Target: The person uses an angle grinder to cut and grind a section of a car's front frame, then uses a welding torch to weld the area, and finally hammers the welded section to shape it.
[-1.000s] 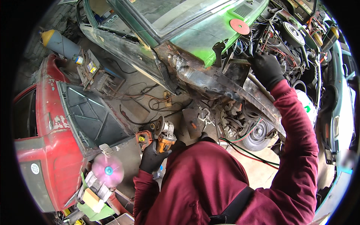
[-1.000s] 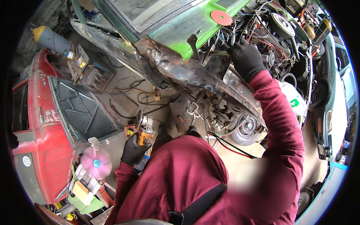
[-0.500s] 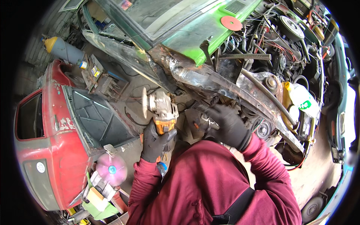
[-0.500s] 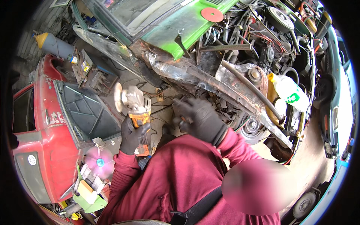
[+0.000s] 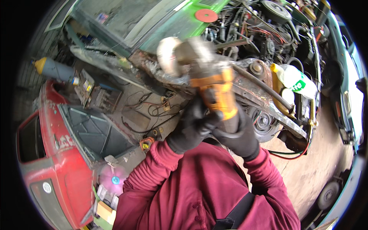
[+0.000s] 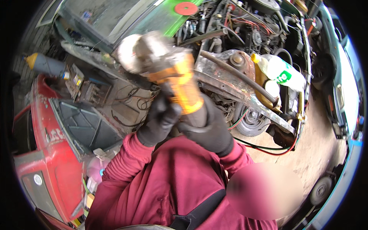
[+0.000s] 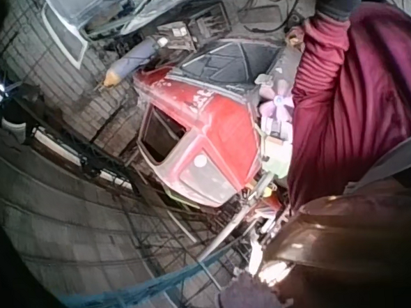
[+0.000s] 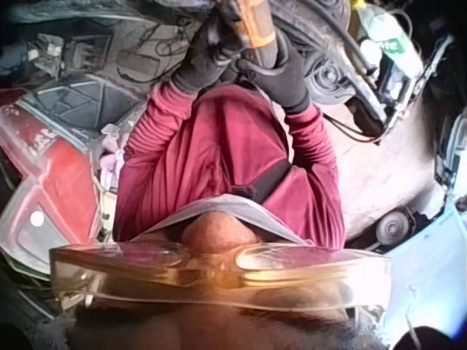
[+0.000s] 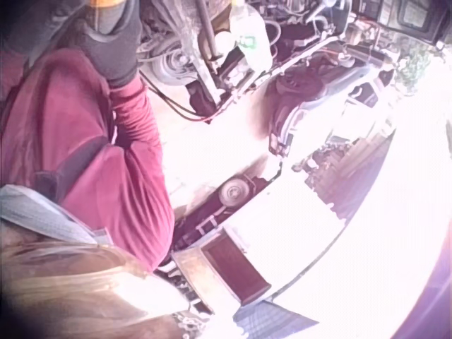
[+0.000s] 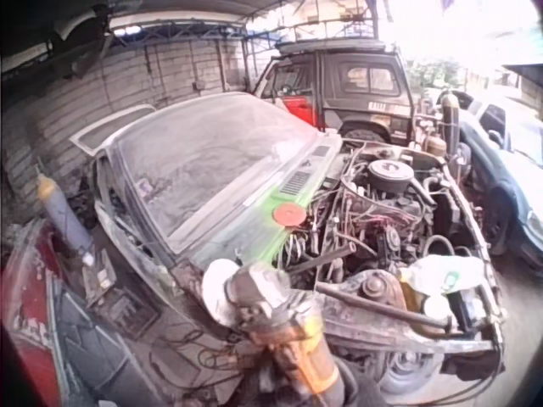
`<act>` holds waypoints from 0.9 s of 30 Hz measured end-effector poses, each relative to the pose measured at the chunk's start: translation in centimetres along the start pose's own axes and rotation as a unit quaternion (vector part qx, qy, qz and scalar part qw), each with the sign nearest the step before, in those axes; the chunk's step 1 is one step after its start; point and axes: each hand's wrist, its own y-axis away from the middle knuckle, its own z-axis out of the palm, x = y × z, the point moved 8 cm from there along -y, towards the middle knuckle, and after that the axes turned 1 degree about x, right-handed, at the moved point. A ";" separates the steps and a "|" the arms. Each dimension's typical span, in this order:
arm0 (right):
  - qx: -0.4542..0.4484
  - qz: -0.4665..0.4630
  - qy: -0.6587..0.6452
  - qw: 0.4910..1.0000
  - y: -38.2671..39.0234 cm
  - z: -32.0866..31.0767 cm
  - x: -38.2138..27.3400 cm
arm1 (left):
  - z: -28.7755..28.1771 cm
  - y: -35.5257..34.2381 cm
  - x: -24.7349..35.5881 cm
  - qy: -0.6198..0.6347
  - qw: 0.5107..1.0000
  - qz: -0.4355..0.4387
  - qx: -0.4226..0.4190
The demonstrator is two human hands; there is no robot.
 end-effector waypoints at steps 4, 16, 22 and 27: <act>0.087 0.090 0.017 0.992 2.5 -4.5 2.4 | -0.8 0.7 -2.0 -0.138 0.989 0.006 -0.048; 0.319 -0.053 -0.050 0.945 6.0 -11.4 -3.1 | -29.0 0.7 -13.9 0.025 0.923 -0.103 0.370; 0.241 -0.214 -0.086 0.943 6.3 -10.0 -12.0 | -32.2 -3.1 -16.6 0.131 0.908 -0.163 0.362; 0.374 -0.286 -0.269 0.841 8.0 -8.9 -14.4 | -33.0 -3.9 -18.3 0.289 0.878 -0.261 0.278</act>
